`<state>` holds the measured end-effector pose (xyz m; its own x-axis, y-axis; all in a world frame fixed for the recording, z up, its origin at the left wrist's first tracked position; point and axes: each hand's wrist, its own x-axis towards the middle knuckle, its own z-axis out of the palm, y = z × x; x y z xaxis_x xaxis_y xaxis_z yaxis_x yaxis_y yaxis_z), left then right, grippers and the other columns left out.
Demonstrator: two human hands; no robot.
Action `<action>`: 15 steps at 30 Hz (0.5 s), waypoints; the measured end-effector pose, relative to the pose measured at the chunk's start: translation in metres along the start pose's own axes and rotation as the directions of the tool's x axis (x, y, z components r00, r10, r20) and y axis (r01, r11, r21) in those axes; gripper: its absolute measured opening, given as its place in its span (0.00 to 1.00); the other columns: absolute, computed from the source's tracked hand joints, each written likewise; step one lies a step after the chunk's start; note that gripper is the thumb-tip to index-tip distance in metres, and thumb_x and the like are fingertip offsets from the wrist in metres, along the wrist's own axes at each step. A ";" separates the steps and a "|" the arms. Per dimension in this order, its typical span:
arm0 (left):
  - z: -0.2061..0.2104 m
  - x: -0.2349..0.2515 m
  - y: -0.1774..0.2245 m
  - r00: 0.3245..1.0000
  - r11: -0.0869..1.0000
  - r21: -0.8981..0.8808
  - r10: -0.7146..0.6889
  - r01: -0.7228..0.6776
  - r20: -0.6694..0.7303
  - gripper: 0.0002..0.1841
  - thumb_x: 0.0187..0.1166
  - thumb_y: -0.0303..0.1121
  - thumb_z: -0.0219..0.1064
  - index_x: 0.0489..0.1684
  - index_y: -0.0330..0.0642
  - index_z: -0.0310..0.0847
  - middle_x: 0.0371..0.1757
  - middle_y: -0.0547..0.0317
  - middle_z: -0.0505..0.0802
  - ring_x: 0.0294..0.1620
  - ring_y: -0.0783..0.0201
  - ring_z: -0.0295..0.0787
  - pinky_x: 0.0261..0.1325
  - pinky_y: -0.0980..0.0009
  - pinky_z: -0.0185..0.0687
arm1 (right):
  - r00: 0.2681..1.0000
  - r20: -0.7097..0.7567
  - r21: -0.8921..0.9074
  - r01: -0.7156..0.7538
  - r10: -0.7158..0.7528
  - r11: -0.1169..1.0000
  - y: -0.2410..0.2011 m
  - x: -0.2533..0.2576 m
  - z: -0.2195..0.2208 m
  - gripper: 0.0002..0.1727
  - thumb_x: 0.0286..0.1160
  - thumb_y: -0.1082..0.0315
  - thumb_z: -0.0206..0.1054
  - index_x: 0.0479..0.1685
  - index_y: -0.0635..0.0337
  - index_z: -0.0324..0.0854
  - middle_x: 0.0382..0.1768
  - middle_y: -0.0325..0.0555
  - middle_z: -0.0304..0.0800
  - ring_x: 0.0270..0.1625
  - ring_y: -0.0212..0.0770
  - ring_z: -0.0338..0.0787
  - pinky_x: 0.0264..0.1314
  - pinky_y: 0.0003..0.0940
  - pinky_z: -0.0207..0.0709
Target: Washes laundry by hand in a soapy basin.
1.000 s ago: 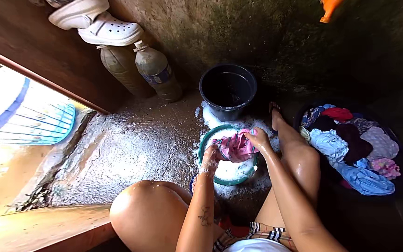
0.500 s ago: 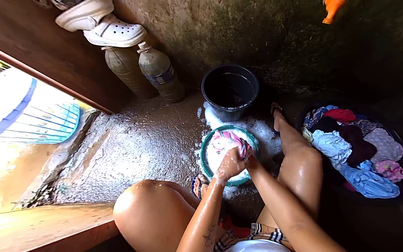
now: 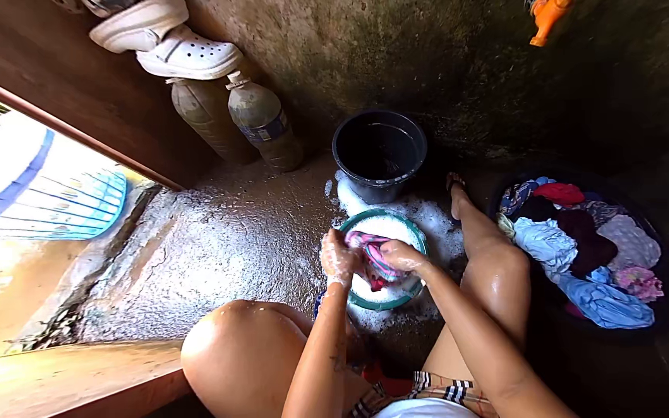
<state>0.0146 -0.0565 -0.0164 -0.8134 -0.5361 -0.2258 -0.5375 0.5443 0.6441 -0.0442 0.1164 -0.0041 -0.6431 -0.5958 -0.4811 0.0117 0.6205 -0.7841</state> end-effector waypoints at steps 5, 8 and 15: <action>0.007 0.004 -0.011 0.940 0.905 -0.358 -0.113 0.230 0.321 0.15 0.86 0.35 0.60 0.38 0.31 0.86 0.31 0.55 0.91 0.34 0.65 0.87 0.46 0.61 0.83 | 0.732 -0.601 0.074 0.450 -0.320 0.890 -0.005 -0.019 -0.057 0.25 0.80 0.56 0.70 0.15 0.60 0.73 0.19 0.37 0.73 0.25 0.30 0.74 0.32 0.30 0.71; 0.001 -0.007 0.011 0.910 0.739 -0.638 0.086 0.215 0.407 0.08 0.73 0.20 0.54 0.34 0.36 0.80 0.27 0.64 0.87 0.28 0.72 0.83 0.35 0.71 0.83 | 0.622 -0.650 0.068 0.619 -0.435 0.783 0.011 -0.003 -0.055 0.18 0.72 0.62 0.75 0.20 0.60 0.73 0.24 0.37 0.74 0.27 0.28 0.74 0.32 0.26 0.72; -0.016 -0.010 0.017 0.909 0.238 -0.959 0.347 0.152 0.230 0.13 0.75 0.27 0.56 0.56 0.42 0.78 0.38 0.59 0.95 0.37 0.67 0.94 0.43 0.67 0.92 | 0.880 -0.337 -0.004 0.354 -0.334 0.935 0.040 0.011 -0.054 0.18 0.56 0.68 0.83 0.42 0.73 0.89 0.52 0.59 0.89 0.59 0.50 0.86 0.69 0.48 0.78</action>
<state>0.0173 -0.0524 0.0088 -0.9773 -0.1496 -0.1499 -0.0384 -0.5709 0.8201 -0.0917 0.1626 -0.0197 -0.8282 -0.5597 -0.0289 -0.2195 0.3714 -0.9021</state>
